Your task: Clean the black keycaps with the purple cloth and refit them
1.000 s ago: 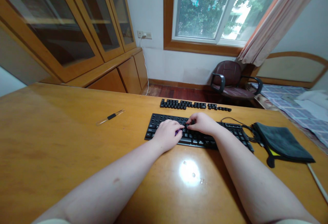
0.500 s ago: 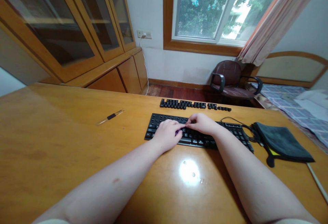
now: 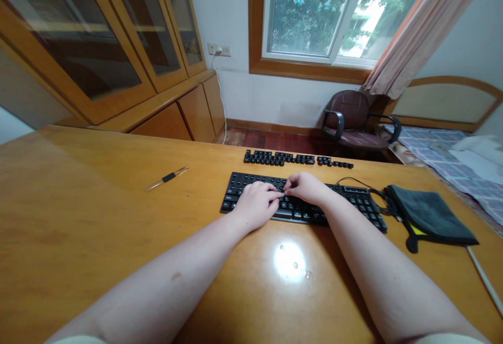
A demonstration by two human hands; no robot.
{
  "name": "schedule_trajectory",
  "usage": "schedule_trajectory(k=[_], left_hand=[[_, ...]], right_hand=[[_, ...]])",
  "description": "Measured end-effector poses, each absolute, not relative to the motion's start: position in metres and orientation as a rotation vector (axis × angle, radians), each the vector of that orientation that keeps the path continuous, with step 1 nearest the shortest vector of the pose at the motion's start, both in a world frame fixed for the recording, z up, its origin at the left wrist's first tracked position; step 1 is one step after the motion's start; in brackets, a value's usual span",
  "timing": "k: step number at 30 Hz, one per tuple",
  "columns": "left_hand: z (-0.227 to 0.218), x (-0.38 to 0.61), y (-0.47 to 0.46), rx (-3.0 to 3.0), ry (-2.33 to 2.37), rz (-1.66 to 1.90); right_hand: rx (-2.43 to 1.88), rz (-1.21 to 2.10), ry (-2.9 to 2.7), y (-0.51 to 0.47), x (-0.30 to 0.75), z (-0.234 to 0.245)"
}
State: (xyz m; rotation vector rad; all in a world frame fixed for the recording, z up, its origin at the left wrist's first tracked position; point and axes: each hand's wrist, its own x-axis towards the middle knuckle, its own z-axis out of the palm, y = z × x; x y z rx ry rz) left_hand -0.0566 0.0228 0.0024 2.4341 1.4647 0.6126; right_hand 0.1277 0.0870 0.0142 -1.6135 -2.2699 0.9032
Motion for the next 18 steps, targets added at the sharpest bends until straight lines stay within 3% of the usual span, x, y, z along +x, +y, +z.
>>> schedule_trajectory(k=[5,13,18], left_hand=[[0.002,-0.057,0.023,2.412,1.449,0.685],[0.002,-0.061,0.027,2.187,1.519,0.982],[0.007,-0.064,0.028,2.008,1.512,1.179]], right_hand=[[-1.558,0.885,-2.304,0.085,0.128,0.017],[-1.598,0.342,-2.153,0.087,0.129,0.008],[-1.586,0.219,-2.096,0.094,0.127,0.004]])
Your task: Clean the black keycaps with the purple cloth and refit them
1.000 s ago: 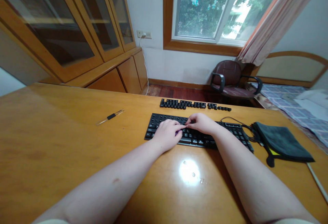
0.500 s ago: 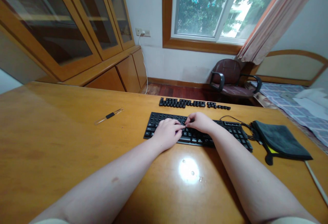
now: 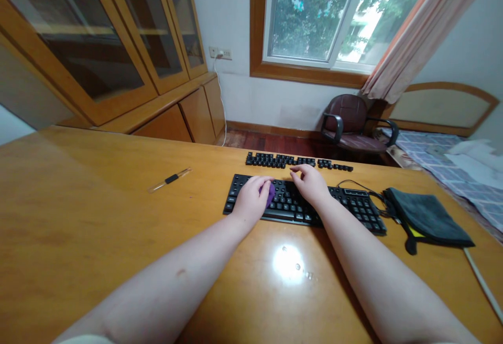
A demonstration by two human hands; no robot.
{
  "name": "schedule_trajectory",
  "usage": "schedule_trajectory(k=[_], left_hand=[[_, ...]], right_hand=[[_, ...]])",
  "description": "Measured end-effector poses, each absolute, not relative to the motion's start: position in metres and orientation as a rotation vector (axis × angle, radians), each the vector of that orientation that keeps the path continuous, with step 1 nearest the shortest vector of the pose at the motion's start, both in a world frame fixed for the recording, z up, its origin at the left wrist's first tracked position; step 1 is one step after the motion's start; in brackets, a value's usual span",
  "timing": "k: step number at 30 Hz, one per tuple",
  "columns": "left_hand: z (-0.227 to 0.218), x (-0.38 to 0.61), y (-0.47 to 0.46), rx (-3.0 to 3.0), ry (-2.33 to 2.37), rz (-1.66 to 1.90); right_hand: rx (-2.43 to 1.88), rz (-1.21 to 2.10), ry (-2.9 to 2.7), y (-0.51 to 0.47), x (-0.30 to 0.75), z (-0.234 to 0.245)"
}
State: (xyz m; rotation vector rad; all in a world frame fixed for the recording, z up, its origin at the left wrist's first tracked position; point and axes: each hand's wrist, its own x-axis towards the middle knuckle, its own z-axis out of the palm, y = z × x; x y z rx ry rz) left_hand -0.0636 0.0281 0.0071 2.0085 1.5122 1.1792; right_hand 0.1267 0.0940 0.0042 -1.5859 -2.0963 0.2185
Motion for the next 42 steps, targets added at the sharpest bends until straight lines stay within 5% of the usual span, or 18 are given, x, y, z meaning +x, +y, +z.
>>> schedule_trajectory(k=[23,33,42], left_hand=[[0.002,-0.057,0.023,2.281,1.616,0.755],[0.004,-0.057,0.024,2.127,1.61,1.005],[0.014,-0.061,0.024,1.861,1.52,1.255]], right_hand=[[-1.863,0.171,-2.188,0.129,0.11,0.009],[-1.275,0.421,-1.711,0.022,0.099,0.002],[-1.012,0.499,-1.671,0.019,0.098,0.001]])
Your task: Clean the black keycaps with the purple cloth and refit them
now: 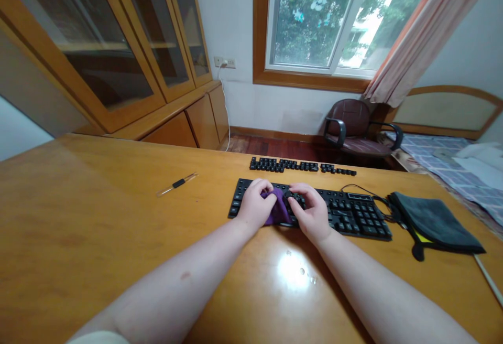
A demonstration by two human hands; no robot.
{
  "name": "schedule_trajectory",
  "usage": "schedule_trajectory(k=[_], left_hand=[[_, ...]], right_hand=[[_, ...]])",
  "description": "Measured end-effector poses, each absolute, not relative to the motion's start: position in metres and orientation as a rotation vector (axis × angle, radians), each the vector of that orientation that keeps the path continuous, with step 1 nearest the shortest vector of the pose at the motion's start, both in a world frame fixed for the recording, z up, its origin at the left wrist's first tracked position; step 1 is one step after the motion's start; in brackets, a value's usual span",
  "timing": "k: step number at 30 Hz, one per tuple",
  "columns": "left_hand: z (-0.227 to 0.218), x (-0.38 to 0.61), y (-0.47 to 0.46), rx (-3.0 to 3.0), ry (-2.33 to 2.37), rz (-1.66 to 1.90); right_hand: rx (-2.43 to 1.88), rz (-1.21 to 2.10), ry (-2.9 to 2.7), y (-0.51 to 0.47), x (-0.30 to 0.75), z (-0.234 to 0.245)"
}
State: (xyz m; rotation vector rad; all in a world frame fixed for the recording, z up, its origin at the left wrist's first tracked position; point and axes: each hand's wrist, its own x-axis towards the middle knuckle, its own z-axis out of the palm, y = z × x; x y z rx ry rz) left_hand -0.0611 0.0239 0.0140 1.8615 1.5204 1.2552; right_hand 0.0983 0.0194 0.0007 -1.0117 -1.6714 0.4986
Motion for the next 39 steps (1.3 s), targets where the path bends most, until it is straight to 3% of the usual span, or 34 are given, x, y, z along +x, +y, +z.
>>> schedule_trajectory(k=[6,10,16,24,33,39], left_hand=[[0.009,-0.061,0.028,1.739,1.535,1.305],[0.01,-0.062,0.028,1.809,1.52,1.352],[0.01,-0.06,0.027,1.543,1.366,1.344],[0.01,-0.057,0.031,1.121,1.082,1.328],[0.013,-0.051,0.031,0.518,0.666,1.203],[0.013,-0.05,0.027,0.575,0.599,1.101]], right_hand=[[-0.77,0.377,-1.619,0.014,0.098,0.003],[-0.639,0.262,-1.87,0.008,0.096,0.007],[-0.772,0.213,-2.005,0.013,0.091,0.001],[-1.046,0.177,-1.747,0.03,0.099,-0.005],[-0.782,0.203,-1.768,0.022,0.101,0.001],[-0.815,0.225,-1.726,0.023,0.1,0.002]])
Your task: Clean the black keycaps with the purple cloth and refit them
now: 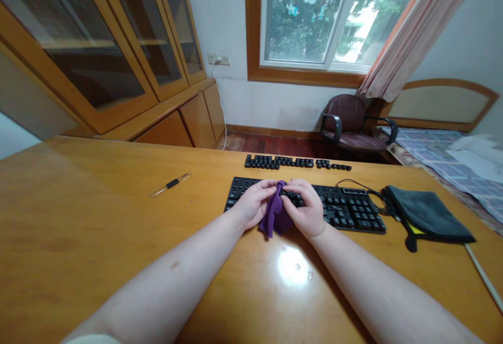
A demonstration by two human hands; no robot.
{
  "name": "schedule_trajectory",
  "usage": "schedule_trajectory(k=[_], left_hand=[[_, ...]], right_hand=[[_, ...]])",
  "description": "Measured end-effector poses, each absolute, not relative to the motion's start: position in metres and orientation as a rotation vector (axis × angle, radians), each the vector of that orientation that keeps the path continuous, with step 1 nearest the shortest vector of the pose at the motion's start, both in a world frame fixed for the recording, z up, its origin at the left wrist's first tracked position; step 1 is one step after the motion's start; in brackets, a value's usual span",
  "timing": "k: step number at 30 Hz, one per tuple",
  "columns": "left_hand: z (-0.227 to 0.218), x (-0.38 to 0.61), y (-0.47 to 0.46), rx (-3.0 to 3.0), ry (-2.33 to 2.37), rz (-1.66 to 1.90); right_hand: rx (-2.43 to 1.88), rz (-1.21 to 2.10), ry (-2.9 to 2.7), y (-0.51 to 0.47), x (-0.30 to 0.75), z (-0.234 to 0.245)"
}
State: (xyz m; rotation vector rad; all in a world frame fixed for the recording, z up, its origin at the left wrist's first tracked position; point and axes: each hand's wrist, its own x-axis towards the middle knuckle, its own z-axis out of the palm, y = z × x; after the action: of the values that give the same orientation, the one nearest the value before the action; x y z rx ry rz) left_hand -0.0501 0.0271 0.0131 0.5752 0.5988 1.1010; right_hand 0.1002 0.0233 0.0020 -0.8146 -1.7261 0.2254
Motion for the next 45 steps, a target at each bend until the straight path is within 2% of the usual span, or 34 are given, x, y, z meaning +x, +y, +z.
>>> schedule_trajectory(k=[9,12,16,20,31,39,45], left_hand=[[0.008,-0.052,0.028,0.66,0.581,1.015],[0.009,-0.052,0.028,0.605,0.549,1.057],[0.01,-0.053,0.03,0.571,0.558,1.155],[0.009,-0.053,0.033,0.573,0.596,1.211],[0.006,-0.05,0.032,0.663,0.615,1.206],[0.005,-0.049,0.03,0.764,0.699,1.244],[0.006,-0.049,0.03,0.751,0.734,1.298]], right_hand=[[-0.884,0.374,-1.677,0.022,0.099,0.003],[-0.882,0.645,-1.52,0.026,0.096,-0.003],[-0.91,1.169,-1.196,0.033,0.093,-0.009],[-0.94,1.387,-1.01,0.036,0.091,-0.005],[-0.816,1.486,-1.032,0.034,0.086,-0.01],[-1.032,1.128,-1.061,0.033,0.089,-0.002],[-0.909,1.294,-1.054,0.035,0.089,-0.006]])
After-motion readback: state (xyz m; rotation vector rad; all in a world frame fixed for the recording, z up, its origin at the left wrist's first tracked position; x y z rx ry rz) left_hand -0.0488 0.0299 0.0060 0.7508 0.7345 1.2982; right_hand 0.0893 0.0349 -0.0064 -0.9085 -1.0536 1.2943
